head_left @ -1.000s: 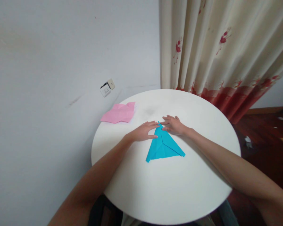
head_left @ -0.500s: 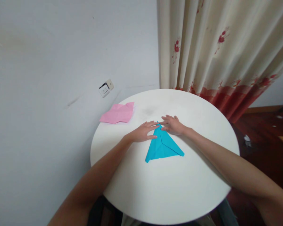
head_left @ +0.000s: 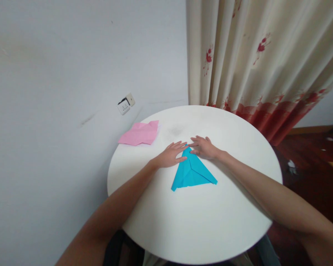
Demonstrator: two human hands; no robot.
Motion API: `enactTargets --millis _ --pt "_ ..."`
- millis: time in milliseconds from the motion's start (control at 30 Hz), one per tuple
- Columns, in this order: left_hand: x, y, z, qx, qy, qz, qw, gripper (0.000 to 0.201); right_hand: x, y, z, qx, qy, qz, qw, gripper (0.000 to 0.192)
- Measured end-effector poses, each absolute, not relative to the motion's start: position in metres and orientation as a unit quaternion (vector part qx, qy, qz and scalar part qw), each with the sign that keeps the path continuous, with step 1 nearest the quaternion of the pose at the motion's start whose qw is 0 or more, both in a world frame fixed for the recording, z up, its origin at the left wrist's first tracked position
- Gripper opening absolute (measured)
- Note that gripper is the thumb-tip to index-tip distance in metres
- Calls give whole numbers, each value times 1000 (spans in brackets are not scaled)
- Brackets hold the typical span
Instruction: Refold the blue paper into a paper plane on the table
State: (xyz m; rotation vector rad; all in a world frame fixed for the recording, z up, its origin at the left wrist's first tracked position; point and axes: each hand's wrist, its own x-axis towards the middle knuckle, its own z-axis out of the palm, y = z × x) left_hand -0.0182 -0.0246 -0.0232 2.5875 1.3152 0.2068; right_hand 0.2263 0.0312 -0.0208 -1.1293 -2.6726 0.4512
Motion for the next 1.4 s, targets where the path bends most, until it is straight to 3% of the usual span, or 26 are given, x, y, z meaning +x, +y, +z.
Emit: enactTargets --millis 300,567,867,1267,1400 --pt "-22 -26 -14 893 423 44 146 70 227 31 -20 -383 -905 155 98 48" --pt "-28 -30 -2 900 386 -47 196 101 227 33 -23 -379 -907 153 103 47" --pt "-35 -32 -4 908 356 -57 212 129 226 34 -25 -378 -907 151 107 46" --pt "-22 -29 -17 888 434 19 150 82 228 30 -20 -373 -911 146 96 49" --pt "-20 -28 -20 886 441 25 143 77 228 31 -21 -371 -912 146 95 49"
